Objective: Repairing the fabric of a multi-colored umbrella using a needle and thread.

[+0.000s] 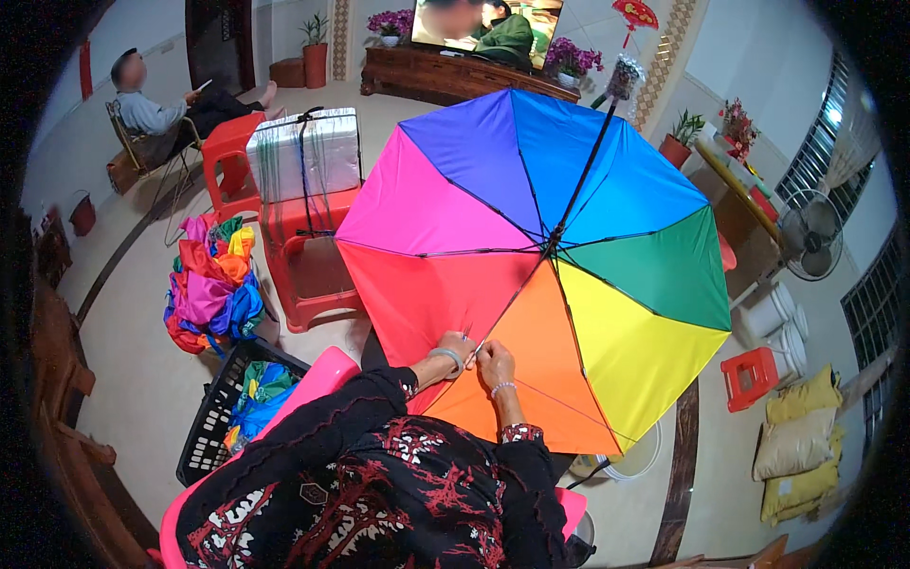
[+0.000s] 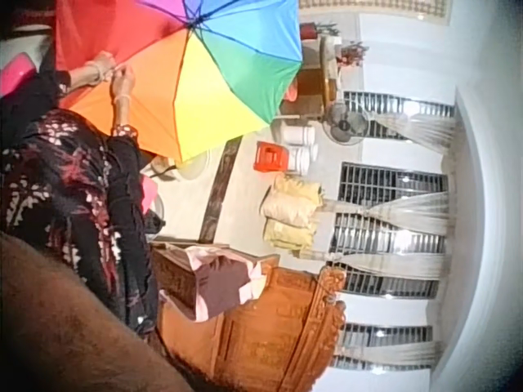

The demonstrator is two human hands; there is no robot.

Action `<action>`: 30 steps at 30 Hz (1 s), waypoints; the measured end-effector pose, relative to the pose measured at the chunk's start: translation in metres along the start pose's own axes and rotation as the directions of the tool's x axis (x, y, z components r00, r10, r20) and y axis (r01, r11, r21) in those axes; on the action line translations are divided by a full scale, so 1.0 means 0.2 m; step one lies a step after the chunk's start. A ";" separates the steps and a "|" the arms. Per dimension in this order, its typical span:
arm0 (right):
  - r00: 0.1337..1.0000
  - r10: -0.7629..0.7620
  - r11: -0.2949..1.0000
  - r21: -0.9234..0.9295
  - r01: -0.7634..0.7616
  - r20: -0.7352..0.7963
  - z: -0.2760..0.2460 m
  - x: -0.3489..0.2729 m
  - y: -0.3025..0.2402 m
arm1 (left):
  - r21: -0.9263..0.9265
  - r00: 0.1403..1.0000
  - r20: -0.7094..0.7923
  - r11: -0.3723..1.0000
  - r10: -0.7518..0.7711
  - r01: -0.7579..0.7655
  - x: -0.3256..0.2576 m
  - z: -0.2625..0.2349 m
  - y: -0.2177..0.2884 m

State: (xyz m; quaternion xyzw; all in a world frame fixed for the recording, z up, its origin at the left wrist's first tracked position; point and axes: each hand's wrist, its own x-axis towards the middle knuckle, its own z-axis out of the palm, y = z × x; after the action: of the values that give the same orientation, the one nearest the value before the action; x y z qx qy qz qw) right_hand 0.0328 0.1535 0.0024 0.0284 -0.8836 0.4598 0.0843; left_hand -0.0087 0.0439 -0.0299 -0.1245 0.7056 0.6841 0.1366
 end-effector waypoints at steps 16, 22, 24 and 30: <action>0.991 -0.123 0.988 -0.099 0.117 -0.054 0.03 0.02 0.06 | -0.014 0.997 -0.030 0.998 -0.068 0.067 -0.03 -0.01 0.03; 0.997 -0.078 0.994 -0.077 0.078 0.009 0.03 0.00 0.02 | 0.233 0.982 0.054 0.954 0.183 -0.190 0.23 0.02 -0.30; 0.994 -0.105 0.992 -0.063 0.107 0.027 0.03 0.02 0.04 | 0.306 0.963 0.077 0.913 0.258 -0.269 0.21 0.00 -0.26; 0.976 -0.212 0.926 -0.308 0.218 0.054 -0.05 -0.01 0.04 | 0.877 0.834 0.437 0.048 0.336 -0.479 -0.11 -0.01 0.04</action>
State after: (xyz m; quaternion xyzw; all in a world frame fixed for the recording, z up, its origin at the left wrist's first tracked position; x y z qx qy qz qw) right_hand 0.0343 0.1668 0.0009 0.1158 -0.9374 0.3020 0.1290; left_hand 0.0088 0.0417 -0.0139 0.2342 0.9673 0.0948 0.0240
